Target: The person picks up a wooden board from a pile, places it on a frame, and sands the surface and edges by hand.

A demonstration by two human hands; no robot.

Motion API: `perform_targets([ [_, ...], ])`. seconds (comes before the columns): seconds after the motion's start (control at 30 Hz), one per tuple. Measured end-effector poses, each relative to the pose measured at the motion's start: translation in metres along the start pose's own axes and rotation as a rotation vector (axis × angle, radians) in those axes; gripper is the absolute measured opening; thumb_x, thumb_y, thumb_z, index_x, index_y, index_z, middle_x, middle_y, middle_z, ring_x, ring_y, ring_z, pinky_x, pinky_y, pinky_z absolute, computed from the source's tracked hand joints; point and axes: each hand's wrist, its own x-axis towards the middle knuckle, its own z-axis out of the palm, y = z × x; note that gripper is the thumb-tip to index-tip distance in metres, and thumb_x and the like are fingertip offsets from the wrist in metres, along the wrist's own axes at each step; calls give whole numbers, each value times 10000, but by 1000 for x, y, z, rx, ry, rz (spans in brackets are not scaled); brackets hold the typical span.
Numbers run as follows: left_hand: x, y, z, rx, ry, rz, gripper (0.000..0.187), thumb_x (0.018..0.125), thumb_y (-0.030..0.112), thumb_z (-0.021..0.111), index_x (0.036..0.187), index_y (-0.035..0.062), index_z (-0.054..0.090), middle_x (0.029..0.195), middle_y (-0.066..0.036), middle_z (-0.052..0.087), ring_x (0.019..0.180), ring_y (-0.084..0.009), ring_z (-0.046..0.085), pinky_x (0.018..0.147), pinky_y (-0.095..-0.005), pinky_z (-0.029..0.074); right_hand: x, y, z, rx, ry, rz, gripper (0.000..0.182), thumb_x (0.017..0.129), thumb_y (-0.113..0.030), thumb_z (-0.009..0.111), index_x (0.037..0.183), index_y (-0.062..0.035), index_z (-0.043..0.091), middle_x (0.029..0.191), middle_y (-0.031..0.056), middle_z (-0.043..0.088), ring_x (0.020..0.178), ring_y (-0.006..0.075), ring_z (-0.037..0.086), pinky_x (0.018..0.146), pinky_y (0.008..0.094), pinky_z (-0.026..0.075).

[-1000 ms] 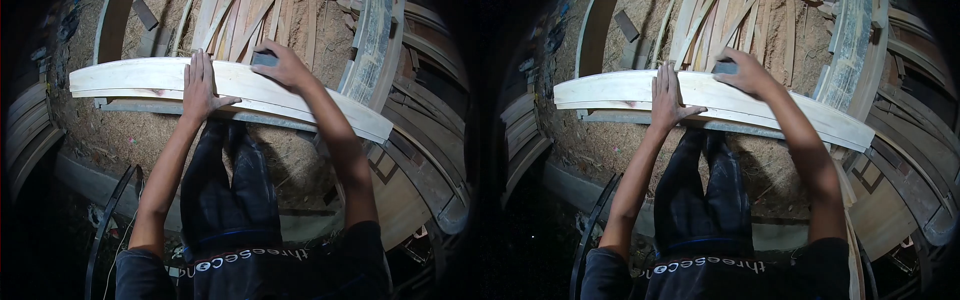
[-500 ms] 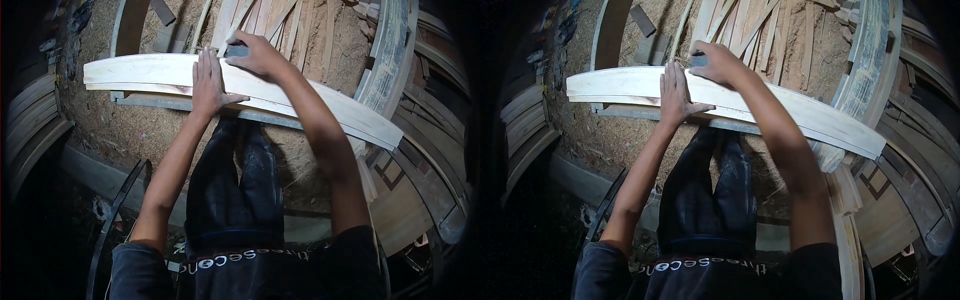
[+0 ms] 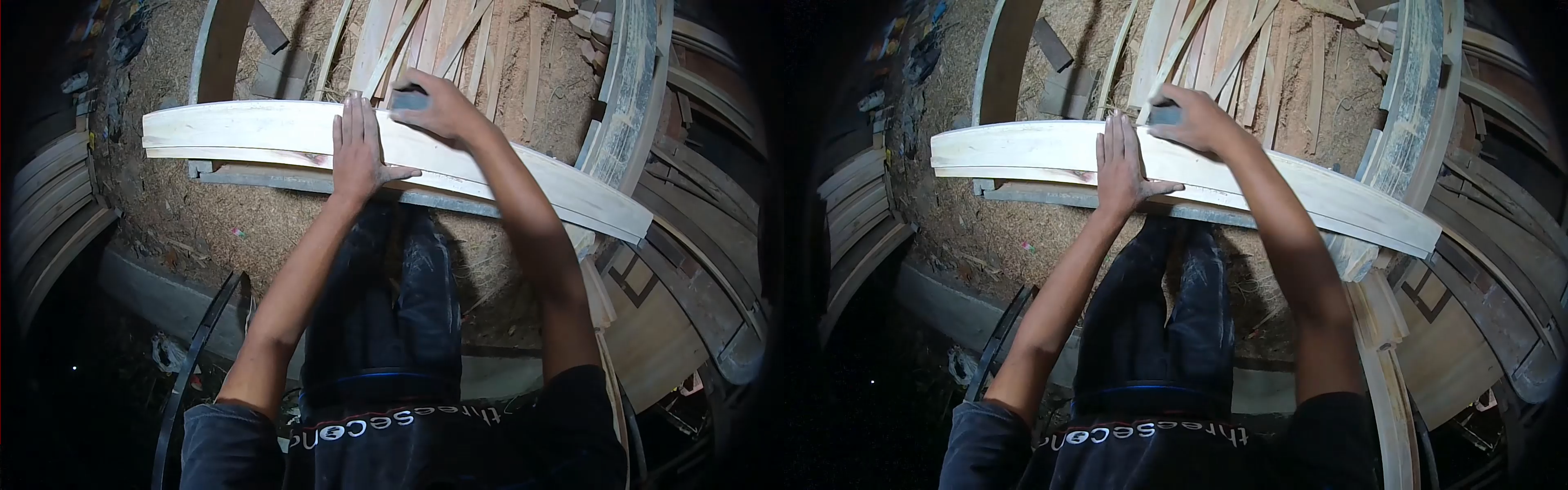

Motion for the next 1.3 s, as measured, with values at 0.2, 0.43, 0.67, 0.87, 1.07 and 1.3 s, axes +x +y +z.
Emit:
perform_targets([
  [0.2,0,1,0,-10,-3,-15,1537,500,822,788,1545,-149,213,1620,-358,240,1538,-466,215,1232,-588,195,-71,39,-61,-59,75,147,497,774,-253,899,1162,-54,659,1038,61,668,1010,200,640,936,348,514],
  [0.43,2,1,0,-2,-23,-15,1528,507,808,799,1545,-147,211,1619,-353,248,1538,-465,217,1230,-591,196,13,-7,12,-21,57,-30,475,811,-308,862,1148,-43,659,1086,117,704,1034,227,663,930,358,525],
  [0.67,-1,1,0,-16,-8,-8,1521,523,820,795,1547,-143,213,1621,-345,253,1538,-465,218,1231,-599,185,-63,42,-51,-31,79,110,465,807,-265,866,1154,-41,653,1099,85,687,1054,209,644,968,374,518],
  [0.87,0,6,1,32,-44,4,1490,565,817,788,1568,-117,202,1624,-323,265,1548,-451,200,1239,-612,121,-47,38,-32,-5,79,16,436,824,-242,846,1165,-38,665,1156,125,695,1093,249,665,994,390,526],
  [1.07,1,17,1,85,-72,71,1475,604,810,780,1573,-119,169,1625,-329,242,1556,-446,168,1243,-612,108,-43,39,-38,-64,49,-34,493,804,-297,853,1182,-63,641,1165,133,695,1087,284,662,953,407,534],
  [1.3,11,88,37,32,-110,156,1444,643,847,720,1569,-122,180,1651,-311,212,1570,-435,147,1255,-597,98,-141,83,-123,-9,84,269,474,778,-241,886,1164,-93,657,1104,88,678,1076,246,658,960,378,540],
])
